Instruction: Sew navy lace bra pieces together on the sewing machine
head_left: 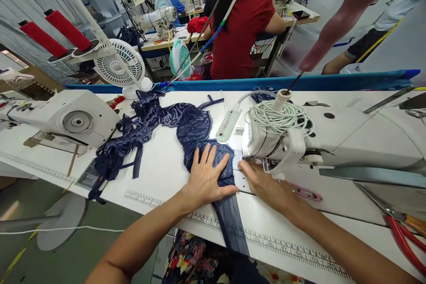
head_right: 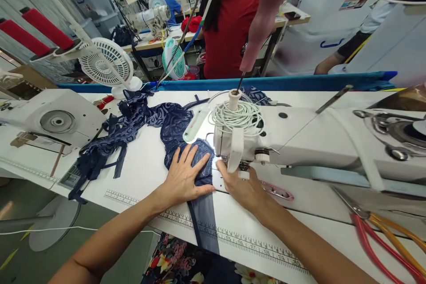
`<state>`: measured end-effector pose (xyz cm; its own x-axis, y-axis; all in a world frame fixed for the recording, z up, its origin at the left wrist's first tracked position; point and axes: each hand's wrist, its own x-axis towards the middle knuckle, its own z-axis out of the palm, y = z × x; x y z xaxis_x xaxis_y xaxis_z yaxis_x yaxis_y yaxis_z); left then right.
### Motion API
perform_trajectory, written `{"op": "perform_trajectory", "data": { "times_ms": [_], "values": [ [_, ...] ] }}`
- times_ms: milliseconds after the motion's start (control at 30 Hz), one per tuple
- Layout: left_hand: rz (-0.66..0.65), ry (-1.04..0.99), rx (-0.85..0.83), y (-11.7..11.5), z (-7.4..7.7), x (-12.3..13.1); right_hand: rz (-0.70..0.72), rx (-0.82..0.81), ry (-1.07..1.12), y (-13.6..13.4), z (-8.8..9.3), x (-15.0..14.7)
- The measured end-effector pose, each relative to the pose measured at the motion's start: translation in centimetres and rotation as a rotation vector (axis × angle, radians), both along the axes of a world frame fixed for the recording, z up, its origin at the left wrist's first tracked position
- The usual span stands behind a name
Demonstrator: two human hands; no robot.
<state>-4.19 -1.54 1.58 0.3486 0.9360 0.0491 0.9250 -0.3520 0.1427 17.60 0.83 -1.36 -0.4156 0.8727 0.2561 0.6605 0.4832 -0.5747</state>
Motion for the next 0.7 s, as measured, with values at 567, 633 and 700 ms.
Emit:
{"op": "perform_trajectory", "data": {
  "times_ms": [567,633,700],
  "values": [
    [-0.224,-0.120,-0.048,4.9,-0.5,1.4,0.483,0.274,-0.070,-4.0,2.0,0.6],
    [-0.238,-0.106,0.017,4.1,-0.3,1.1,0.480,0.266,-0.065,-4.4,2.0,0.6],
    [-0.278,-0.095,0.125,3.0,-0.2,1.1,0.479,0.255,-0.065,-4.6,1.8,0.5]
  ]
}}
